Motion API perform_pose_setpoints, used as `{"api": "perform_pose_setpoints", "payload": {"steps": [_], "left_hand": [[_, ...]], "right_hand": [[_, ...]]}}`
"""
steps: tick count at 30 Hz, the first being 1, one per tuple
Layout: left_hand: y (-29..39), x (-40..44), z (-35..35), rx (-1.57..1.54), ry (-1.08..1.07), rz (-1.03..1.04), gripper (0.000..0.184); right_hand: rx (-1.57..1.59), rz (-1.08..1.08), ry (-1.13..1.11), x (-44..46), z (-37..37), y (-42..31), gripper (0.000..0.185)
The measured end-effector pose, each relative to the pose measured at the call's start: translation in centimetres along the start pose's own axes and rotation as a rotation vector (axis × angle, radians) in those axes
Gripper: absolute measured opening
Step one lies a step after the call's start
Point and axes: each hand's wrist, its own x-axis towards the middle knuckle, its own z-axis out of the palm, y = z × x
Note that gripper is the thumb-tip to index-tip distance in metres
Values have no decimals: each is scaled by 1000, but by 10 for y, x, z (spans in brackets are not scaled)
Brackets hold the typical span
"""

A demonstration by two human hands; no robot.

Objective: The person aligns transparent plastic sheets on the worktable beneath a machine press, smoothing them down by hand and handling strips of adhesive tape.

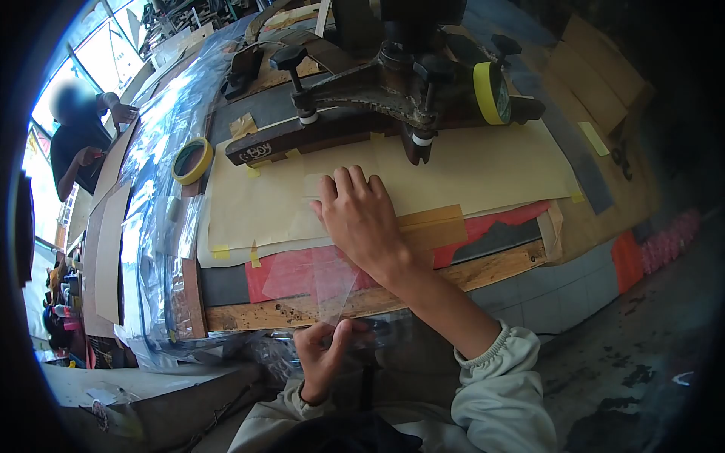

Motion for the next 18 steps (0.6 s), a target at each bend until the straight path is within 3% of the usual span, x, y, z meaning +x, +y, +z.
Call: {"api": "perform_pose_setpoints", "payload": {"steps": [12,18], "left_hand": [[-2,-1,1,-4,1,-36,24],[7,2,2,-85,37,109,22]], "right_hand": [[-15,9,0,-1,0,-2,27],[9,3,17,-4,-1,-4,29]]}}
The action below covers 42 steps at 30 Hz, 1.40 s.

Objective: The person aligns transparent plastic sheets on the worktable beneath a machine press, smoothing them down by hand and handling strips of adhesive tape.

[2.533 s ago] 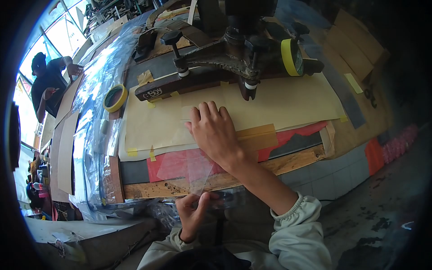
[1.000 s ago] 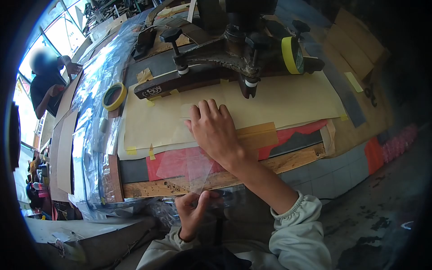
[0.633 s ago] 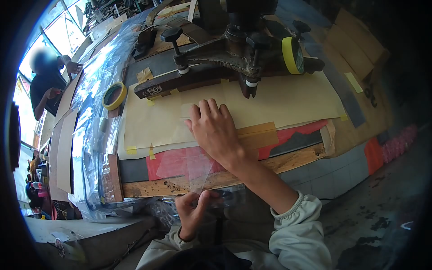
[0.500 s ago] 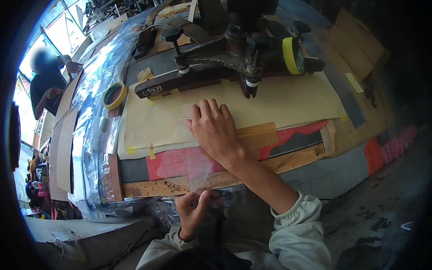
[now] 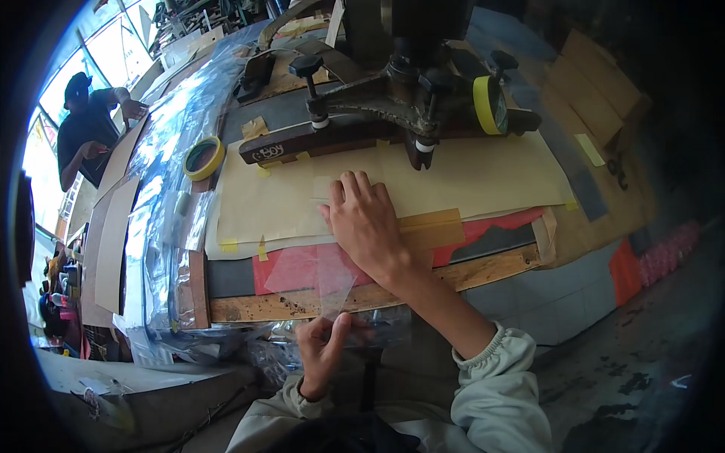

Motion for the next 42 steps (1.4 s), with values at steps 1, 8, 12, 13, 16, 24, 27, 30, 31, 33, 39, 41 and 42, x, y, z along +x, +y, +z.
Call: {"api": "perform_pose_setpoints", "payload": {"steps": [1,8,12,13,16,24,27,30,31,33,39,41,42], "left_hand": [[2,0,0,-47,5,-39,23],[20,-12,-9,-167,-42,-50,24],[28,-27,-15,-76,-160,85,19],[25,-34,-16,-43,-203,139,15],[5,-59,-12,65,-206,229,4],[-17,-91,-8,174,-172,94,9],[-23,-94,-7,209,-138,37,11],[-30,-94,-7,213,-105,19,12],[-32,-93,-7,217,-110,26,11],[-36,-91,-9,242,-124,12,11],[-67,-70,-14,300,-61,84,9],[-68,-61,-14,266,-34,138,8],[-69,-61,-14,280,-44,140,8]], "right_hand": [[-19,-9,-2,0,1,0,30],[11,9,-88,-3,-13,-8,32],[59,14,-146,-25,-38,-20,32],[127,22,-149,-33,-47,-20,31],[335,97,-172,-42,-59,-4,28],[101,3,-92,-23,-29,34,28],[-48,-21,-196,-13,-40,33,22],[206,14,-285,3,-57,43,15],[358,33,-309,11,-63,49,13],[561,97,-450,33,-93,61,15],[884,110,-697,74,-149,73,20],[892,115,-727,78,-155,72,21],[889,122,-737,80,-157,71,21]]}}
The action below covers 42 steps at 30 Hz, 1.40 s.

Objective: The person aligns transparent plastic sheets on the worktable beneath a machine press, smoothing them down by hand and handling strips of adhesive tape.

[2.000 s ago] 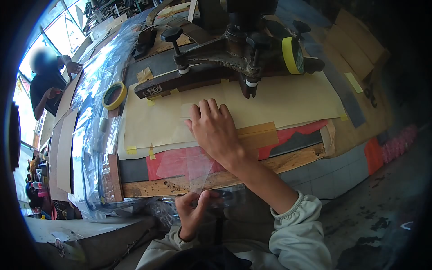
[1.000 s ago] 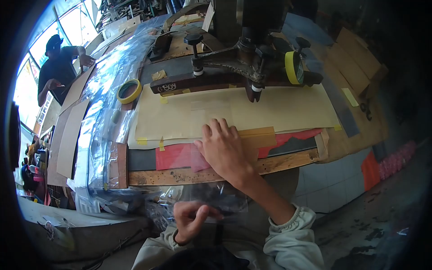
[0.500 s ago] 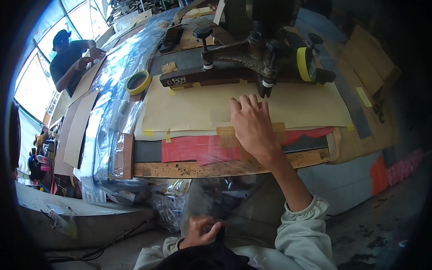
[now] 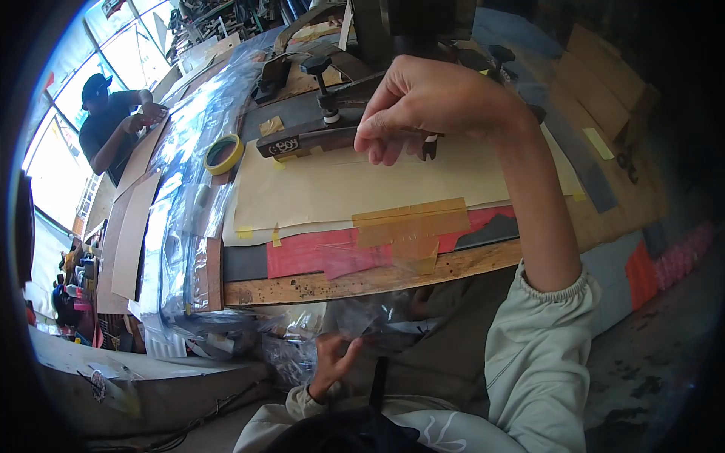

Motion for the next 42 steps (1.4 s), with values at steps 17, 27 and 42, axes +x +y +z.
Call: {"api": "perform_pose_setpoints", "payload": {"steps": [17,27,42], "left_hand": [[28,40,15,-753,-3,43,35],[62,54,-7,-496,-140,246,13],[61,42,-3,-532,94,-140,15]], "right_hand": [[-28,-43,-242,-11,37,-23,22],[-307,-233,-24,-7,76,20,14],[-787,-584,230,-119,201,46,45]]}}
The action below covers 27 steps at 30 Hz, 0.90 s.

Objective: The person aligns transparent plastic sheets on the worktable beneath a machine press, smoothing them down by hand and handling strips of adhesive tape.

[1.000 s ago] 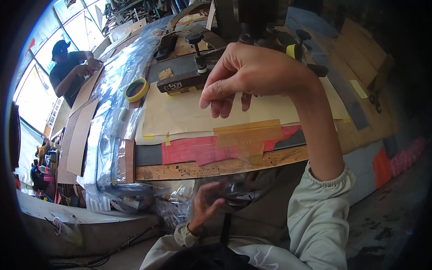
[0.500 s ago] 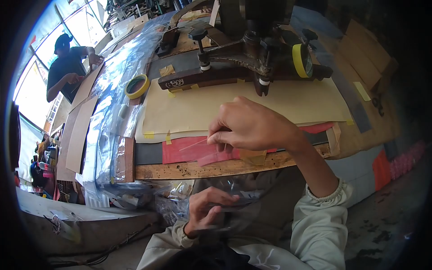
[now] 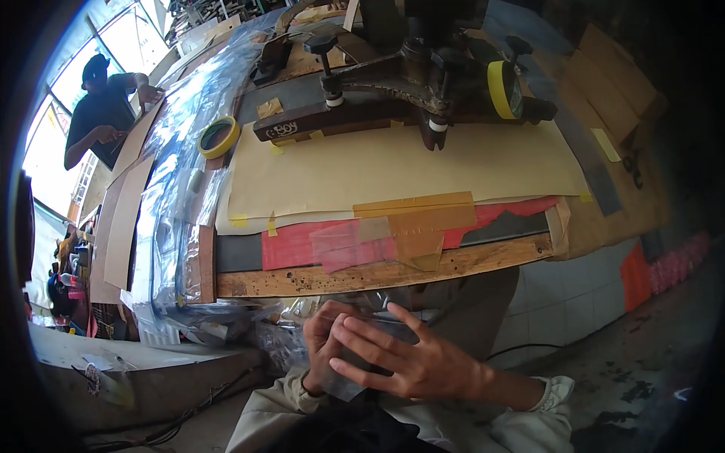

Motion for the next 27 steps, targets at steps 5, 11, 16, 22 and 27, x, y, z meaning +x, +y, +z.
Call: {"api": "perform_pose_setpoints", "payload": {"steps": [5,11,16,22,27], "left_hand": [[0,-1,9,13,31,-119,17],[-22,-16,9,-75,-47,-224,19],[-19,-23,11,23,-124,-167,24],[-20,-22,13,25,-89,-201,23],[-20,-21,13,-21,-81,-237,22]], "right_hand": [[14,-50,138,-7,9,5,29],[512,455,580,3,20,26,33],[571,916,543,19,28,34,48],[-119,675,329,38,34,55,56],[-180,581,227,55,46,75,48]]}}
